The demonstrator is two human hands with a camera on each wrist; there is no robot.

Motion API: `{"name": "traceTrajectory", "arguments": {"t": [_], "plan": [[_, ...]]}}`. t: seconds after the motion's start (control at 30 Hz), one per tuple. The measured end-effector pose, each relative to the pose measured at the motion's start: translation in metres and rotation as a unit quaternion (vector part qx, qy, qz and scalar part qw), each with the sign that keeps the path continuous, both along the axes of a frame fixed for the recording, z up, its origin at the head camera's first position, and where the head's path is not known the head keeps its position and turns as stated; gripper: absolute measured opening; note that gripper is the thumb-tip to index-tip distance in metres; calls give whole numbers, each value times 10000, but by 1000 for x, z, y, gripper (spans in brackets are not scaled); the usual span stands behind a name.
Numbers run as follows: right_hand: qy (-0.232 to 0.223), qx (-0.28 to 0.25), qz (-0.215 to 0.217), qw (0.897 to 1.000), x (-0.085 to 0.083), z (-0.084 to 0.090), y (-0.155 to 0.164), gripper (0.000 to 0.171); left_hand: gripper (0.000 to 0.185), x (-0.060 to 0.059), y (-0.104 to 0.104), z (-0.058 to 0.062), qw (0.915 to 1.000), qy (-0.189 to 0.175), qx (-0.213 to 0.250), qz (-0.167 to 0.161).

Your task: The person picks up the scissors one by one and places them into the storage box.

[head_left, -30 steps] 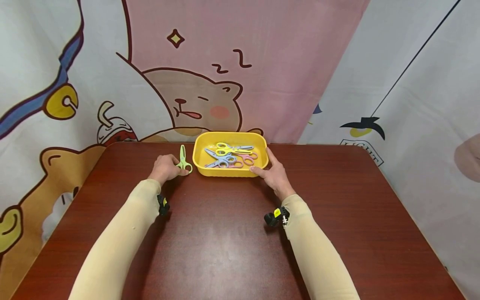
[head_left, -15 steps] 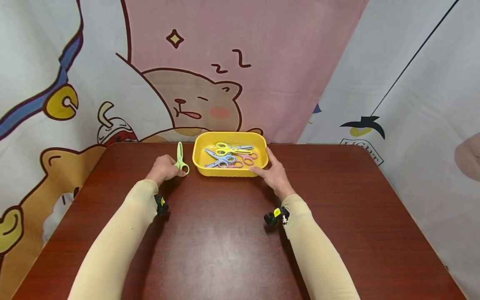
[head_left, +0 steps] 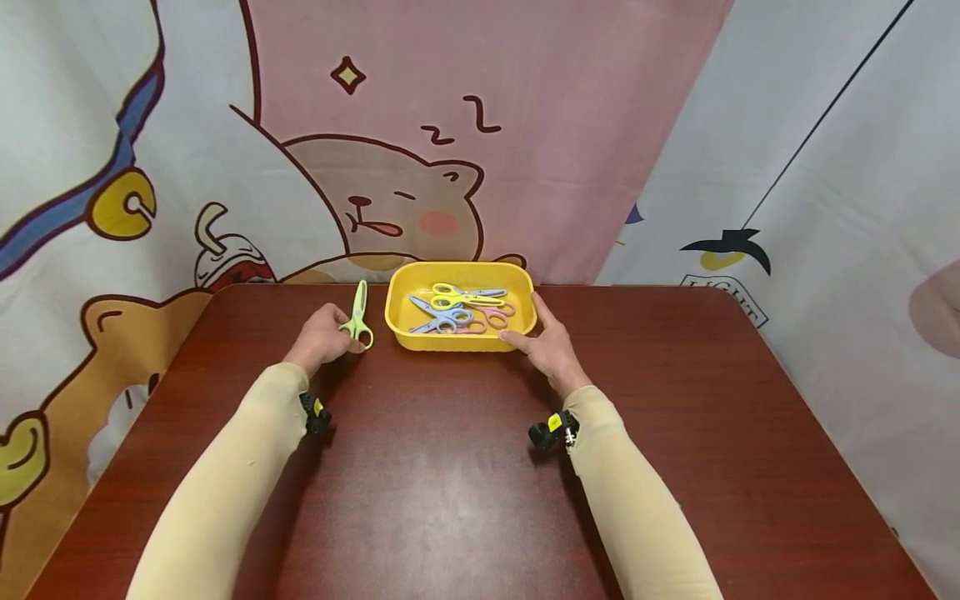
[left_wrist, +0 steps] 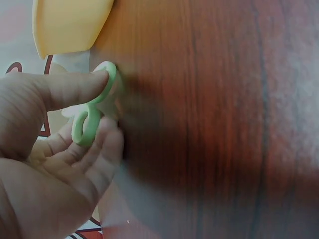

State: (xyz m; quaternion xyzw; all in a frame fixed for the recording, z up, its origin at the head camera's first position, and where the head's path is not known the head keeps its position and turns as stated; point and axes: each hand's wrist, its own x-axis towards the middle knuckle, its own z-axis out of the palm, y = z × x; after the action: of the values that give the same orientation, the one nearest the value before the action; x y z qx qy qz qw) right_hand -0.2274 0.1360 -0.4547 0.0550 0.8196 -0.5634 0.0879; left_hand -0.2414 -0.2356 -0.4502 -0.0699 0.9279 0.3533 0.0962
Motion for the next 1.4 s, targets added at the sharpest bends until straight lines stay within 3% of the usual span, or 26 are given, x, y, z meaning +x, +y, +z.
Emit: {"name": "traceTrajectory", "arguments": {"t": [0.37,0.63,0.87,1.4], "plan": [[21,76,37,10000,0,1,0,100,55,3,-5,-4,9935,-58,1132,-70],[14,75,34,10000,0,-2,1,99,52,4,-4,-6,9898,116,1418,69],[35,39,34,10000,1,-2,1,100,51,5,-3,-8,9815,235,1896,127],[37,61,30,10000,1,1,1,99,46,7,-4,-7,9799,383,1943,224]]}}
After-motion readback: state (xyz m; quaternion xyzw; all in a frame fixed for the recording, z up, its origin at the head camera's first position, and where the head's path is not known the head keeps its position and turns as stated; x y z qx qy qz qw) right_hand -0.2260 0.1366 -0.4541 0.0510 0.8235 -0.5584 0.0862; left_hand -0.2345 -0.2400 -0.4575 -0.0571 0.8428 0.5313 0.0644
